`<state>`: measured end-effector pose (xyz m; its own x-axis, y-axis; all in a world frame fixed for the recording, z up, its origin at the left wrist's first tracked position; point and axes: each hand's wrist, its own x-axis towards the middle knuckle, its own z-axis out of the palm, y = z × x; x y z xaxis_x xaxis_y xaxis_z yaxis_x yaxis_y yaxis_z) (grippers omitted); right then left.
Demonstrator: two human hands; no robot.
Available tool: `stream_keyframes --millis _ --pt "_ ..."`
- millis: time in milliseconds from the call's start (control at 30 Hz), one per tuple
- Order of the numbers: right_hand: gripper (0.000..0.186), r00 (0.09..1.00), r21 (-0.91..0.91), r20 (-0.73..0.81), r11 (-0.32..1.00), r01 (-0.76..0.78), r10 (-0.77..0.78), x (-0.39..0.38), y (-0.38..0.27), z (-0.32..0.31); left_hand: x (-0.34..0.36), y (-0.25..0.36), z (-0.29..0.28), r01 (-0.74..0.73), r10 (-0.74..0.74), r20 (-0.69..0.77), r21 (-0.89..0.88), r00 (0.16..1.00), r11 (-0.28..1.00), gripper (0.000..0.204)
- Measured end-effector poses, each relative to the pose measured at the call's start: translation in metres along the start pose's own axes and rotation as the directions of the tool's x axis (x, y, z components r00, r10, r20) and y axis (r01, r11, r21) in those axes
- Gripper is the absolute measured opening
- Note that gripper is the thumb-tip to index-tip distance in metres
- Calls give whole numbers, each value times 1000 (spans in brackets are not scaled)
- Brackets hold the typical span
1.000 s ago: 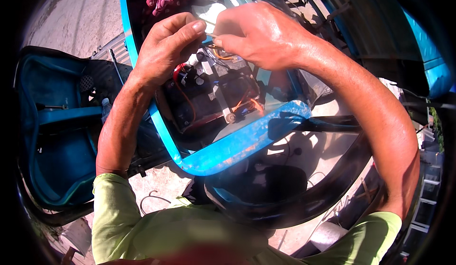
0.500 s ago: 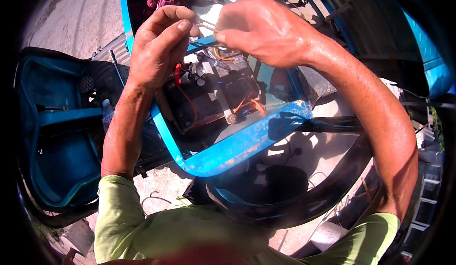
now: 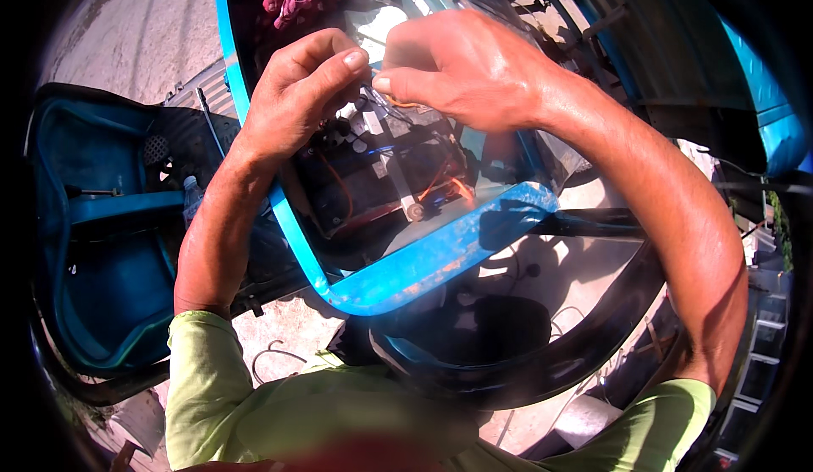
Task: The person manipulates wires and electrical connectors inside the battery compartment of a small vehicle.
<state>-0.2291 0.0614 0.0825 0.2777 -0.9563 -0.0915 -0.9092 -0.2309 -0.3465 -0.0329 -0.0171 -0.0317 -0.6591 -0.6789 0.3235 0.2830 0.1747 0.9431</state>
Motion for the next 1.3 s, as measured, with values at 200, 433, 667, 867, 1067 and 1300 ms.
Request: stream_keyframes --millis 200,433,667,867,1067,1300 --pt "34 999 -23 22 999 29 -29 0 10 1 8 -5 -27 -16 -57 -243 -291 968 957 27" --pt "33 1000 65 -22 998 12 -11 -1 9 -1 -1 2 -3 -100 103 -91 38 991 994 29" --pt "34 998 78 43 996 46 -49 2 1 -4 -2 -6 -3 -250 251 -7 54 968 967 26" --pt "34 998 53 28 998 47 -48 0 2 -2 -2 1 0 -104 109 -23 150 994 983 30" --pt "40 997 21 73 1000 22 -23 2 -4 -5 0 5 -2 83 -80 -27 91 996 992 43" --pt "39 997 -21 81 1000 18 -16 1 1 -8 -1 3 0 -68 74 -127 53 989 996 37"
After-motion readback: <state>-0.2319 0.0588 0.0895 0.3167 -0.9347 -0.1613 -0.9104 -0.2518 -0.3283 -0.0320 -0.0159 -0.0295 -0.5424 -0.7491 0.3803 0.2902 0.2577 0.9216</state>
